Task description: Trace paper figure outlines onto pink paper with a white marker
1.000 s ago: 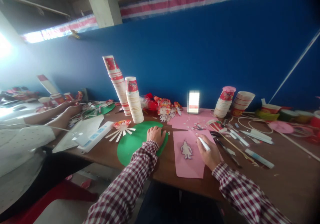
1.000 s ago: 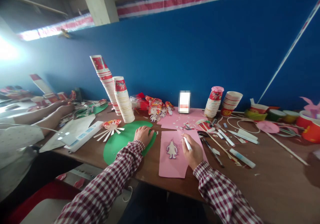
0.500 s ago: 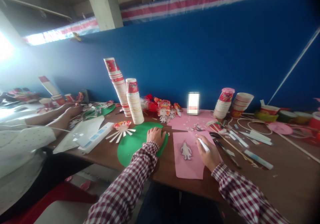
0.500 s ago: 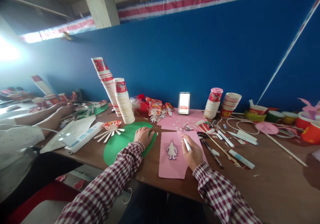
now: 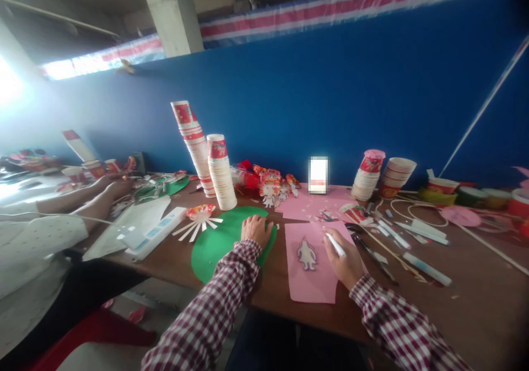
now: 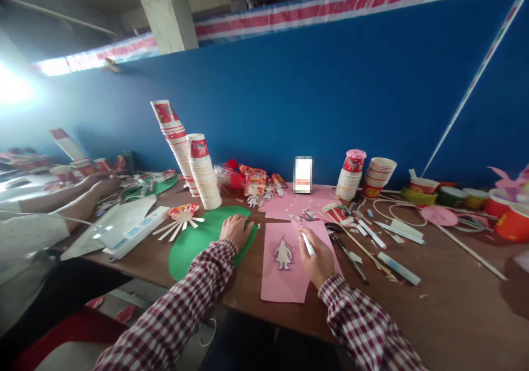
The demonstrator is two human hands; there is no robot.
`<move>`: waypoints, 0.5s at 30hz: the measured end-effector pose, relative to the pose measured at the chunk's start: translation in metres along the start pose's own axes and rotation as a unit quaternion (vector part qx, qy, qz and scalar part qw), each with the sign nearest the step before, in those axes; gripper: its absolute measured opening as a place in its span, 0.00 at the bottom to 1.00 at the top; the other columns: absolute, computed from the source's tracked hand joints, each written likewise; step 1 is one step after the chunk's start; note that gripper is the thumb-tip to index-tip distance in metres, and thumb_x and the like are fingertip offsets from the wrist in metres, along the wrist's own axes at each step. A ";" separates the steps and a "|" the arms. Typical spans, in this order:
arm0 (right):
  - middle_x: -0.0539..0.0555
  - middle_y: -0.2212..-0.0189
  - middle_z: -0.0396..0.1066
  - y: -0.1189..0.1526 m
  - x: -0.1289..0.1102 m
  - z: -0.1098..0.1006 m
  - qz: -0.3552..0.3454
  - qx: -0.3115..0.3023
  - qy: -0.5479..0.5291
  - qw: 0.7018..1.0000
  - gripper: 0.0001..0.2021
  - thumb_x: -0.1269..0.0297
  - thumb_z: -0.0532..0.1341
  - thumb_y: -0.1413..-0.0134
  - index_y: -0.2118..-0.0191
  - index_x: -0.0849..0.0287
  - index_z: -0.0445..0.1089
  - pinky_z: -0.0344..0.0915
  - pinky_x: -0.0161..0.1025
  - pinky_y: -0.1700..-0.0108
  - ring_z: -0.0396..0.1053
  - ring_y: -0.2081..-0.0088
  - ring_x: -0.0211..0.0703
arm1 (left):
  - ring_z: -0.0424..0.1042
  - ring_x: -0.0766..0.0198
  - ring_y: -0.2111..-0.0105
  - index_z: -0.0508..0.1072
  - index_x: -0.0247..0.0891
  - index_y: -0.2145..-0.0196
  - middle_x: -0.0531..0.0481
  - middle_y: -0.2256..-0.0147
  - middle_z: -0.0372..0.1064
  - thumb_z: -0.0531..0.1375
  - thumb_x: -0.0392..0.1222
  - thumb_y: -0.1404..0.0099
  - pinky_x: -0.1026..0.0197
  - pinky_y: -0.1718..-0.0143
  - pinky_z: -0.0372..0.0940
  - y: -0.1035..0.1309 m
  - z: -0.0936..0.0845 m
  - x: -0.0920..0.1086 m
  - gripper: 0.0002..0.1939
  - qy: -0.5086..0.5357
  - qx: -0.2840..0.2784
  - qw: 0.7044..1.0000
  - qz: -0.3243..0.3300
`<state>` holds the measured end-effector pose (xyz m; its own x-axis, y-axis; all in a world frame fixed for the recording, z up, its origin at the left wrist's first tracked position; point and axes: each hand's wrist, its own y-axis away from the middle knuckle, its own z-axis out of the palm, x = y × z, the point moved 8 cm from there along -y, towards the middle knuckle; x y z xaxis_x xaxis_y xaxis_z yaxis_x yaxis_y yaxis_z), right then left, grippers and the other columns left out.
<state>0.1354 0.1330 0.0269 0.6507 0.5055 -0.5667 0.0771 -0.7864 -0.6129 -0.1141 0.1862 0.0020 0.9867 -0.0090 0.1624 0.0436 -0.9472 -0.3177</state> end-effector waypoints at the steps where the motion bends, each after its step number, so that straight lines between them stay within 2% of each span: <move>1: 0.59 0.64 0.74 0.000 0.000 0.000 0.001 -0.001 -0.002 1.000 0.14 0.60 0.50 0.40 0.58 0.62 0.67 0.70 0.39 0.62 0.74 0.64 0.46 | 0.63 0.56 0.55 0.71 0.40 0.58 0.46 0.57 0.68 0.48 0.52 0.34 0.55 0.51 0.54 0.000 0.000 0.000 0.19 0.000 -0.001 1.000 -0.001; 7: 0.61 0.59 0.73 0.001 0.003 0.003 0.008 -0.018 -0.004 1.000 0.13 0.61 0.50 0.39 0.56 0.62 0.66 0.69 0.37 0.62 0.73 0.61 0.47 | 0.63 0.56 0.54 0.71 0.40 0.57 0.46 0.56 0.68 0.48 0.52 0.34 0.56 0.51 0.54 0.000 0.000 0.000 0.19 0.004 -0.003 1.000 -0.003; 15: 0.59 0.62 0.74 0.001 0.006 0.004 0.026 -0.023 -0.012 0.999 0.14 0.58 0.50 0.39 0.58 0.60 0.67 0.69 0.37 0.62 0.73 0.62 0.46 | 0.62 0.57 0.53 0.71 0.40 0.57 0.46 0.56 0.67 0.47 0.53 0.35 0.56 0.51 0.55 -0.001 0.003 -0.002 0.20 0.010 -0.009 1.000 -0.003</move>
<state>0.1358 0.1366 0.0206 0.6368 0.4712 -0.6103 0.0784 -0.8270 -0.5567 -0.1154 0.1877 -0.0007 0.9830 -0.0090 0.1833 0.0470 -0.9531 -0.2989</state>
